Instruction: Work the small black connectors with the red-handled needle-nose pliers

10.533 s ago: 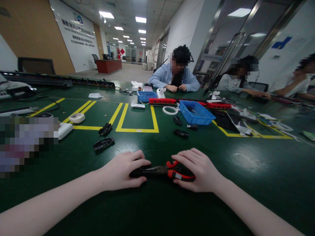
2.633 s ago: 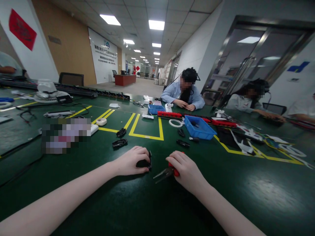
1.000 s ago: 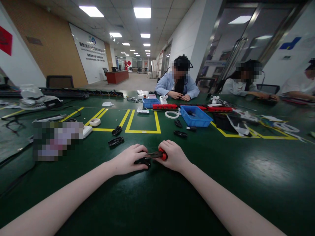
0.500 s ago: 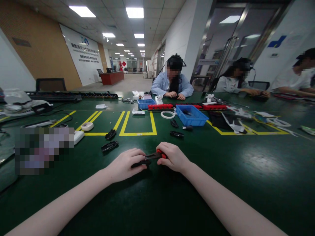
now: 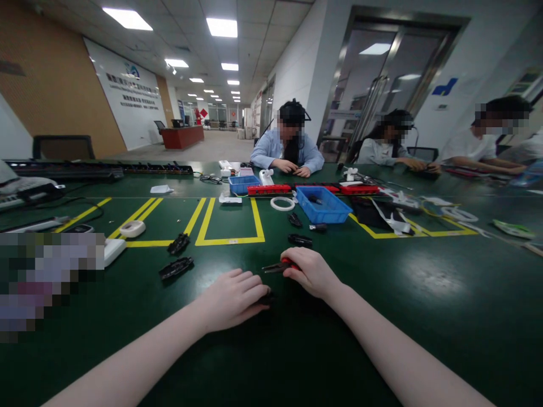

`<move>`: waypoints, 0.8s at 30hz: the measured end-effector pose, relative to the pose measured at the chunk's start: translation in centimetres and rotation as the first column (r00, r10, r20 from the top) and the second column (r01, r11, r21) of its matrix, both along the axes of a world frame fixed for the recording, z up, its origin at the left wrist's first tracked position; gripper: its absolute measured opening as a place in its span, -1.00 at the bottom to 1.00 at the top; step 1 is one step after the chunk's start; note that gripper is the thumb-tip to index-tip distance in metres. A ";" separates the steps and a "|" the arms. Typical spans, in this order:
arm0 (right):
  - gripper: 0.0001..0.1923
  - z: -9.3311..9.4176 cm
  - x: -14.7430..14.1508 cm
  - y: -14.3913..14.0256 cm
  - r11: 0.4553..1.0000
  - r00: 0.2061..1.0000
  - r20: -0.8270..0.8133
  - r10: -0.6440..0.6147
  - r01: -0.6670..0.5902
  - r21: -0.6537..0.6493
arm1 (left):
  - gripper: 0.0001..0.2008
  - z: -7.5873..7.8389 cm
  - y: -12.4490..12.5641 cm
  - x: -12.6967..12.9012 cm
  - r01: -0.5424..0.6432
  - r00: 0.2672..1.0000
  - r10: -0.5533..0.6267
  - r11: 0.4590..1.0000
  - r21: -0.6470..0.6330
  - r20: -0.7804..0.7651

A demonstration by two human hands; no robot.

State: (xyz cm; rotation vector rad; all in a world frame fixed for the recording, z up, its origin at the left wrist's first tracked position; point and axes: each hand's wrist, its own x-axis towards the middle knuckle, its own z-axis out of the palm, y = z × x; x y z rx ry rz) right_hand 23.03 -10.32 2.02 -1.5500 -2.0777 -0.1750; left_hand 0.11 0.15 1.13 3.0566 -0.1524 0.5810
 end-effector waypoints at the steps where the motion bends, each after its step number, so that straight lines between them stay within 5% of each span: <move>1: -0.39 -0.2 -0.1 0.0 1.000 1.000 0.000 0.005 -0.005 -0.003 | -0.84 -0.2 0.1 0.0 -0.006 1.000 0.006 1.000 -0.006 0.021; 6: -0.37 -0.6 -0.8 0.2 0.999 0.998 0.043 0.048 -0.047 -0.028 | -0.84 -0.7 0.4 -0.6 -0.018 0.995 0.016 1.000 0.013 0.101; 15: -0.36 1.8 -0.6 -1.4 0.996 0.983 0.156 0.092 -0.091 -0.015 | -0.87 -0.4 -0.1 -0.5 0.027 0.990 -0.030 0.999 0.023 0.135; 24: -0.47 0.1 0.7 -2.2 0.999 0.996 0.088 0.034 -0.036 0.030 | -0.83 -0.6 -0.2 -0.4 0.034 0.998 -0.029 0.995 -0.094 0.049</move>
